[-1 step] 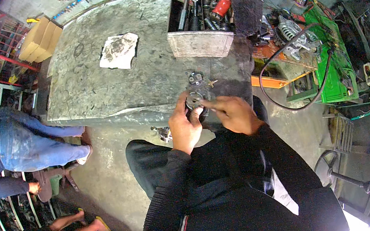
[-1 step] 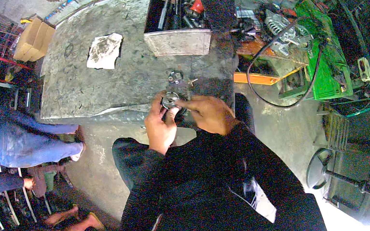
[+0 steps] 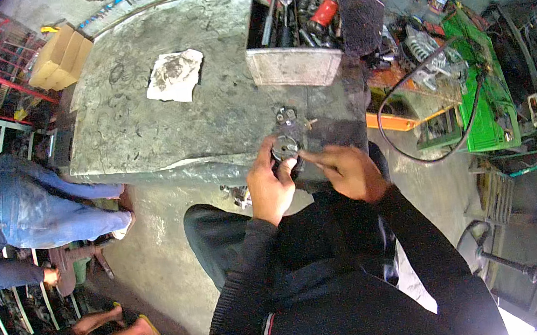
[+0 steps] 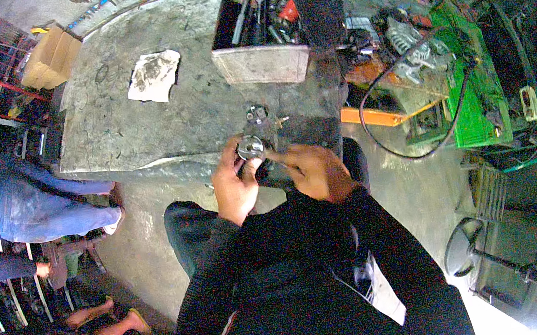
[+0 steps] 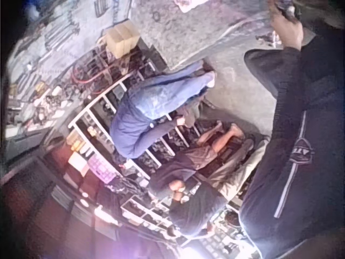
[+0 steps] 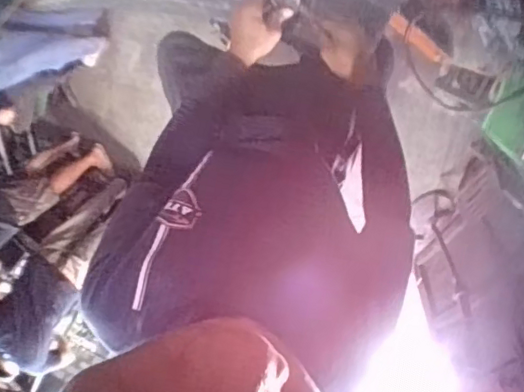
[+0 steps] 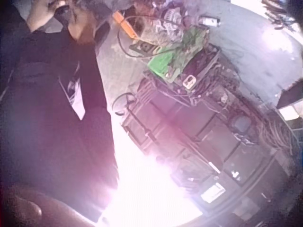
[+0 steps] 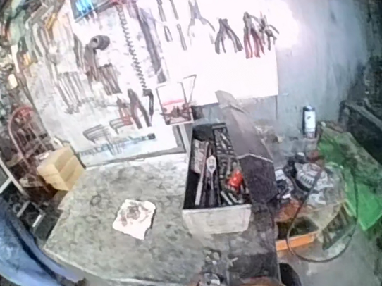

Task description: The person holds a cylindrical mechanical part and uses a small tool to scrape or clean its inner surface. The person repeatedly rotates the part and continues scraping the interior while seated at a workbench.

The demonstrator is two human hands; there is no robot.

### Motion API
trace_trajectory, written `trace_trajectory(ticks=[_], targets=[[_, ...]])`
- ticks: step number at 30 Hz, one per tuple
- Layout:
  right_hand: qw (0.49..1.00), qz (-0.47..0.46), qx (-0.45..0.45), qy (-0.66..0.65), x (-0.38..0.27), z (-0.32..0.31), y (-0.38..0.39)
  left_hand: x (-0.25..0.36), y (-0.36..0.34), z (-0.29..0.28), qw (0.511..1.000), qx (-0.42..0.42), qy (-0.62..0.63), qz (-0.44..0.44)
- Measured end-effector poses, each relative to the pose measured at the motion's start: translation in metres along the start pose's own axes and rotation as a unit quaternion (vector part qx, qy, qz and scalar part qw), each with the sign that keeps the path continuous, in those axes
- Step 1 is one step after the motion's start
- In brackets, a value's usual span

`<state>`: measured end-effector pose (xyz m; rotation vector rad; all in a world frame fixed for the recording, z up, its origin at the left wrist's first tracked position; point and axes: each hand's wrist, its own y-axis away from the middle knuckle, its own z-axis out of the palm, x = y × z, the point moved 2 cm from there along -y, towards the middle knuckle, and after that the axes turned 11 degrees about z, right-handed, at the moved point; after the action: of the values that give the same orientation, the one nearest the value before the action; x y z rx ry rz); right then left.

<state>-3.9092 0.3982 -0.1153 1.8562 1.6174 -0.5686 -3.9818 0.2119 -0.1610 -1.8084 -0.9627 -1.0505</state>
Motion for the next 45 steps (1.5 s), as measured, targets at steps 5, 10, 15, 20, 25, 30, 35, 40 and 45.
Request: trace_trajectory(ticks=[5,10,15,20,25,30,35,40,45], targets=[[0.996,-0.056,0.064,-0.020,0.004,0.012,-0.022,0.002,-0.008,0.003,1.000,0.015,0.008,0.013],[0.999,-0.045,0.004,-0.018,0.004,-0.004,-0.011,-0.009,-0.014,-0.003,0.999,0.021,0.014,0.021],[0.996,-0.078,0.028,-0.040,0.006,0.007,-0.026,-0.005,-0.012,0.000,0.999,0.003,0.053,-0.001],[0.999,-0.014,-0.025,-0.023,0.004,-0.006,-0.009,-0.009,-0.010,-0.007,0.999,-0.015,-0.044,-0.004],[0.996,-0.073,0.013,-0.041,-0.002,0.011,-0.030,-0.006,-0.011,-0.006,0.999,-0.003,0.051,-0.014],[0.997,-0.076,0.016,-0.029,0.008,0.005,-0.031,-0.008,-0.016,-0.004,1.000,-0.004,0.028,0.007],[0.997,-0.073,-0.024,-0.010,0.006,-0.005,-0.019,-0.015,-0.009,-0.008,0.999,-0.007,0.030,0.021],[0.990,-0.126,0.035,-0.047,0.008,0.015,-0.031,-0.012,-0.010,-0.001,0.997,-0.008,0.076,0.002],[0.998,-0.052,-0.023,-0.020,0.012,-0.001,-0.012,-0.006,-0.011,-0.007,1.000,-0.029,-0.005,-0.002]])
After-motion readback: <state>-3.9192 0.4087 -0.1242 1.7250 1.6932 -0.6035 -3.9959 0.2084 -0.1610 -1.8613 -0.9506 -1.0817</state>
